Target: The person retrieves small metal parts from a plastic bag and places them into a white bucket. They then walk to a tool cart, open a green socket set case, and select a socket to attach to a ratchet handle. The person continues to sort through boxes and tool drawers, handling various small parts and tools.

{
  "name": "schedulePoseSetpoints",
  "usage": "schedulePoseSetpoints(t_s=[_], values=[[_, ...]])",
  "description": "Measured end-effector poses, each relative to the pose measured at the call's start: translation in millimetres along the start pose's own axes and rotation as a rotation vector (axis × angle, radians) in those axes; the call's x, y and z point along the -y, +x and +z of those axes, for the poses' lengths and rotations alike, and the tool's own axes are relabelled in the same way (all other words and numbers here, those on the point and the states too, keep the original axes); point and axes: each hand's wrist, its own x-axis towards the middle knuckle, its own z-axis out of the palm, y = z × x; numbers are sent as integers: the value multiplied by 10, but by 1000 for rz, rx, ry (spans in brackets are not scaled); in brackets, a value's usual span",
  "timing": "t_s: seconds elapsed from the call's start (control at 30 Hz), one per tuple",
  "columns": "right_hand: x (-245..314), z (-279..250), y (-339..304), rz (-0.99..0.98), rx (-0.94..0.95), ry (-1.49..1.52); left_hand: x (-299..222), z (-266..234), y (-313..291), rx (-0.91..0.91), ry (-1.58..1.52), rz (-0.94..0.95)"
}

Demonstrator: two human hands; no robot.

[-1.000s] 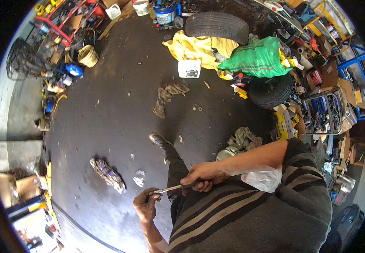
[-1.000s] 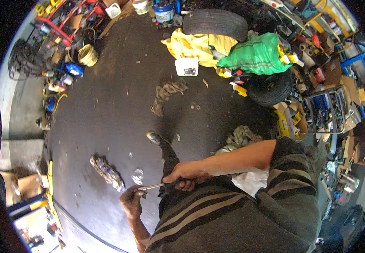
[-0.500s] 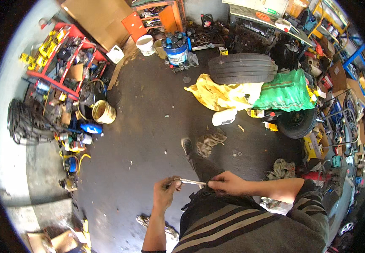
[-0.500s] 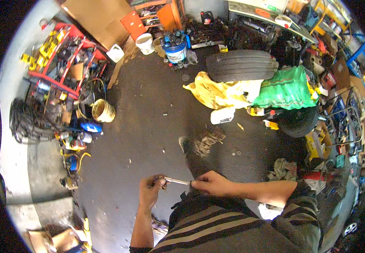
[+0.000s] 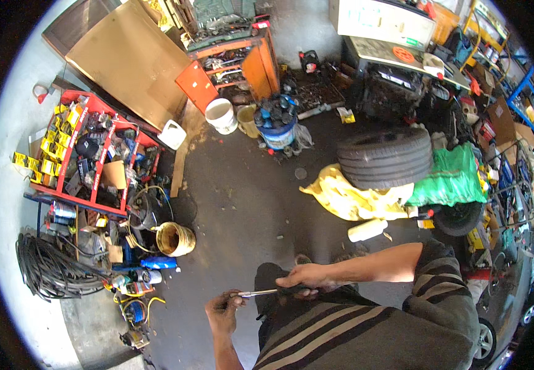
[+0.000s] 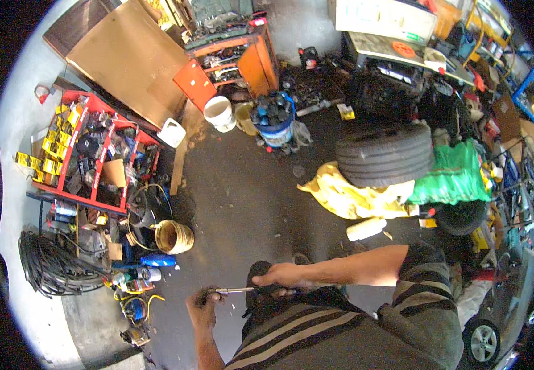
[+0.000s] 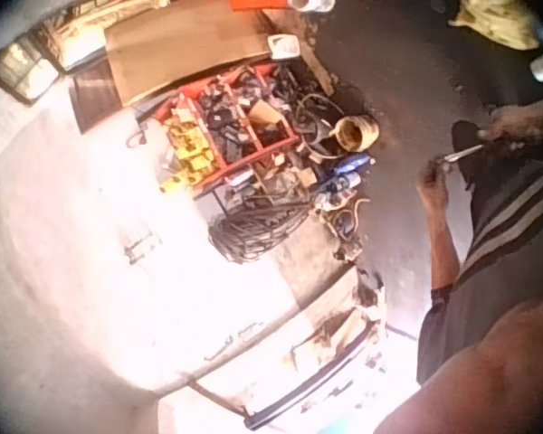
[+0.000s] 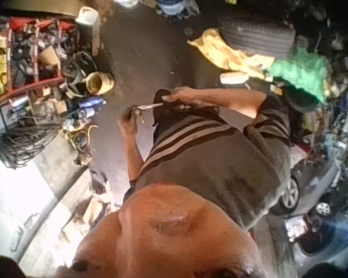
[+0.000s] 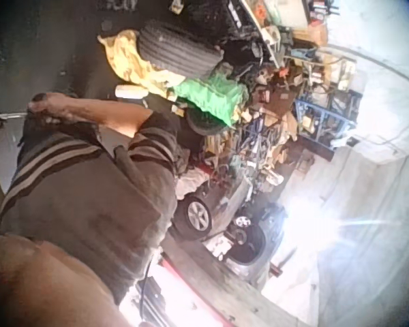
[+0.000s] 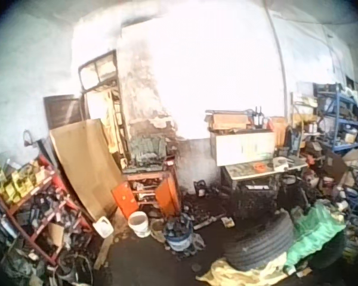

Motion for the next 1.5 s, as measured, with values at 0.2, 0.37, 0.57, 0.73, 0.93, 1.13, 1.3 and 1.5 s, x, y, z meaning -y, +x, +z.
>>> schedulePoseSetpoints(t_s=[0.2,0.37,0.57,0.73,0.93,1.13,1.3,1.5], values=[[1248,-723,680,-927,-812,-1098,-225,-525,1882,35,-48,-98],[2365,-1246,1256,-512,-514,-501,-663,-1055,3483,213,63,15],[3552,-1604,1687,-782,-893,-441,-1289,-1494,5163,478,172,10],[4347,-2273,2019,-640,-1095,-995,-1462,-1635,6268,466,119,-78],[5334,-3233,2674,-503,-702,-261,-1693,-1808,7833,502,325,60],[6445,-4313,3067,-726,-1122,-1096,-2071,-1900,9284,374,344,-115],[7179,-4712,3223,-761,-859,-369,-2527,-2016,10352,614,486,112],[7828,-5234,3257,-623,-767,132,-2695,-1849,11680,817,683,-1]])
